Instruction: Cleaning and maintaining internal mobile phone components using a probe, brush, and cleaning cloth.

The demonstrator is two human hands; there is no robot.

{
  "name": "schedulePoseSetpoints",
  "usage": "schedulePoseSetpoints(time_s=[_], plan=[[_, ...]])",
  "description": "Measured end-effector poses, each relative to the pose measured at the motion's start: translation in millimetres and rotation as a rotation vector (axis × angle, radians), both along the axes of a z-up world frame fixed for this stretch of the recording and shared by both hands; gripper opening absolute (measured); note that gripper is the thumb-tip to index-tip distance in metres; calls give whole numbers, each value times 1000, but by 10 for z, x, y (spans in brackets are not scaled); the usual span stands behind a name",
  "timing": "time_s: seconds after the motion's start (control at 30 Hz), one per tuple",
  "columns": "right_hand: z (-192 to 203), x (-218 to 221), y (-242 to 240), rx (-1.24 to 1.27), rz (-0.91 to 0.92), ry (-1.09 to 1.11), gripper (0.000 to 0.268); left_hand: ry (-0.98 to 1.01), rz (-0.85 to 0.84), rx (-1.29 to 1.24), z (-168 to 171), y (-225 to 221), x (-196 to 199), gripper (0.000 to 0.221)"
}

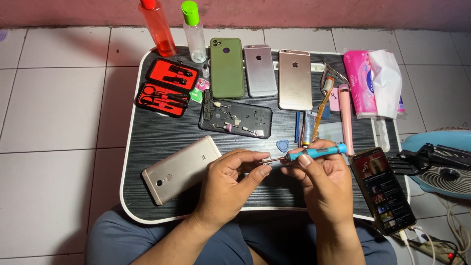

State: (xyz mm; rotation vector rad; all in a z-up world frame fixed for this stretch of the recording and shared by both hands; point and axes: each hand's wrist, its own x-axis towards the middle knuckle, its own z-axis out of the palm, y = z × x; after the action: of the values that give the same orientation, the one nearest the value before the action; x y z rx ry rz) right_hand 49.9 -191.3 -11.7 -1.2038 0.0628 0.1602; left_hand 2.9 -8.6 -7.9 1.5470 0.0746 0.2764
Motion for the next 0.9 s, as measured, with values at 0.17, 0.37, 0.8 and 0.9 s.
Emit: schedulePoseSetpoints(time_s=[0.17, 0.37, 0.8, 0.9], plan=[[-39, -3, -37, 89, -38, -35, 23, -11, -3, 7, 37, 22, 8, 13], [-91, -28, -32, 113, -60, -33, 21, 152, 23, -100, 34, 12, 7, 18], [-104, -27, 28, -38, -55, -39, 24, 373, 4, -251, 128, 29, 12, 35], [-88, -22, 20, -20, -52, -42, 25, 356, -15, -275, 136, 25, 9, 36]])
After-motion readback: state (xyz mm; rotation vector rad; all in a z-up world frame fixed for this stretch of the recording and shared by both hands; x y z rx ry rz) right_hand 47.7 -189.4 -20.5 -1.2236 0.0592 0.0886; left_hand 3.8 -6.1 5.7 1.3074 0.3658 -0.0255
